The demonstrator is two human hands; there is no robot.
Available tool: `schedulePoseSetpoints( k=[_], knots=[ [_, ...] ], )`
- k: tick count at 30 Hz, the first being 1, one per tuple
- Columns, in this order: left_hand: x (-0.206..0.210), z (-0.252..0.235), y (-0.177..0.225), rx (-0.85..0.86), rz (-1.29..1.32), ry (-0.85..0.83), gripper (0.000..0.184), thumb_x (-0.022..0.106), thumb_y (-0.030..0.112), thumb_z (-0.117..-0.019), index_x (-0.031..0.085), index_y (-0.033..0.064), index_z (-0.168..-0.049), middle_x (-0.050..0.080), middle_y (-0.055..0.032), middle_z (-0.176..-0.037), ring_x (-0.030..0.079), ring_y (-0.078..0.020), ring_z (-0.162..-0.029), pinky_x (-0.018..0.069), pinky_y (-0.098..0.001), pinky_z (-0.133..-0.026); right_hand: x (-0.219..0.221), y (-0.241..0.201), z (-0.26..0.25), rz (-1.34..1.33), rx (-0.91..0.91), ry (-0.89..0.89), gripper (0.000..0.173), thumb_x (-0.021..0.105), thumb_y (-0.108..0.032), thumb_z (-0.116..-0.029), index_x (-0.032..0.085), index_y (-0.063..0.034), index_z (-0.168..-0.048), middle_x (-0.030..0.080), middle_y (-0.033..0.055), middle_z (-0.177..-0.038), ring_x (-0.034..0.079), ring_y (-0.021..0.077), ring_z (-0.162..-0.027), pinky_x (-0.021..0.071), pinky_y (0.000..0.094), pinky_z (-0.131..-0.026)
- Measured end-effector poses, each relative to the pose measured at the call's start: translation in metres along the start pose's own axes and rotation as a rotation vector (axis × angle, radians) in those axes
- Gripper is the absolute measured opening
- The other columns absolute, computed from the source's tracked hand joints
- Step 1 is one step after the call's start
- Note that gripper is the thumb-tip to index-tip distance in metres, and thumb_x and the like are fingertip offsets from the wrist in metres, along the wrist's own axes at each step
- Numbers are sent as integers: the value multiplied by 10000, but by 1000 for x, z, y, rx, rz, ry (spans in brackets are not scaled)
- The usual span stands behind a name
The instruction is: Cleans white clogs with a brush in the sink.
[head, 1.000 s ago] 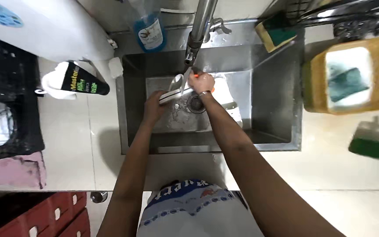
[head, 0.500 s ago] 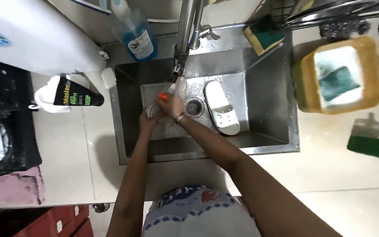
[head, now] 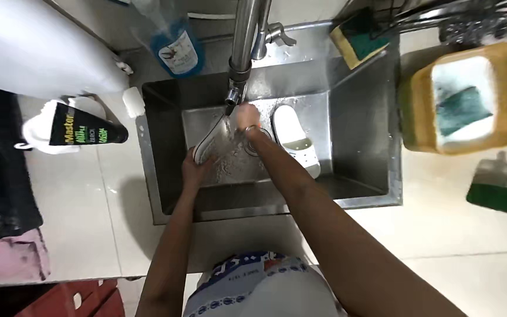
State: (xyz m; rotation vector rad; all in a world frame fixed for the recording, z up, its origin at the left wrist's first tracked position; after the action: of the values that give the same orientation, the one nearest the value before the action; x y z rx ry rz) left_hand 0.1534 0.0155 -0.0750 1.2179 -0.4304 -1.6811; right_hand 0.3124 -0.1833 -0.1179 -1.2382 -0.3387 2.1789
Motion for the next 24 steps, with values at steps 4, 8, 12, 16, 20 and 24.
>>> schedulePoseSetpoints(
  k=[4,8,12,16,20,24],
  knots=[
    [-3,17,24,219,-211,-17,520,780,169,-928,593,25,-1391,700,-231,-1231,695,-387,-1124,542,-593,-977,-27,29,-19,-122,106,146,679,430,-693,-992,748,-106,-1112,739,182,-1123,695,378,-1096,522,628,-895],
    [-2,29,36,653,-548,-85,527,681,-96,-875,665,86,-1370,658,-148,-1389,586,-408,-1330,495,-597,-1062,-61,76,-1,-451,106,270,667,503,-649,-995,736,-26,-944,718,179,-907,698,340,-877,537,588,-818],
    [32,11,-13,658,-785,-404,550,598,-109,-937,600,112,-1441,536,-179,-1521,413,-446,-1465,223,-730,-1177,-70,95,13,-370,114,155,567,511,-493,-1054,698,42,-1070,696,244,-1082,672,372,-1052,506,569,-946],
    [40,-7,-30,287,-807,-581,358,643,130,-1009,658,59,-1359,595,-237,-1420,532,-448,-1349,323,-698,-1135,-72,93,16,-416,79,182,487,543,-428,-1055,691,33,-1096,697,226,-1057,677,333,-1019,516,544,-931],
    [66,-48,-19,-166,18,-417,568,369,420,-1123,534,-38,-1416,619,-237,-1363,629,-338,-1233,501,-498,-1049,-60,61,11,-479,15,173,461,570,-416,-1045,676,16,-1165,706,205,-1060,692,318,-1008,536,537,-927],
    [126,-93,-7,-282,813,-202,705,169,566,-1101,442,51,-1498,614,-135,-1348,608,-197,-1197,522,-398,-1014,-7,0,10,-316,-104,33,543,597,-448,-1028,622,8,-1322,696,245,-1204,667,384,-1160,505,584,-1025]
  ],
)
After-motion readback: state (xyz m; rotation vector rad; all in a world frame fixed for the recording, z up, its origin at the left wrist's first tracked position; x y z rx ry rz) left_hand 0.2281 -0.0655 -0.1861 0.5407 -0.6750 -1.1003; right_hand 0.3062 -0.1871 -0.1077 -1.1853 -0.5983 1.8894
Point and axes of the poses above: each hand's wrist, its own z-axis away from the middle knuckle, its own x-axis out of the palm, y = z × x, the point moved 9 cm from there along -z, towards the middle knuckle
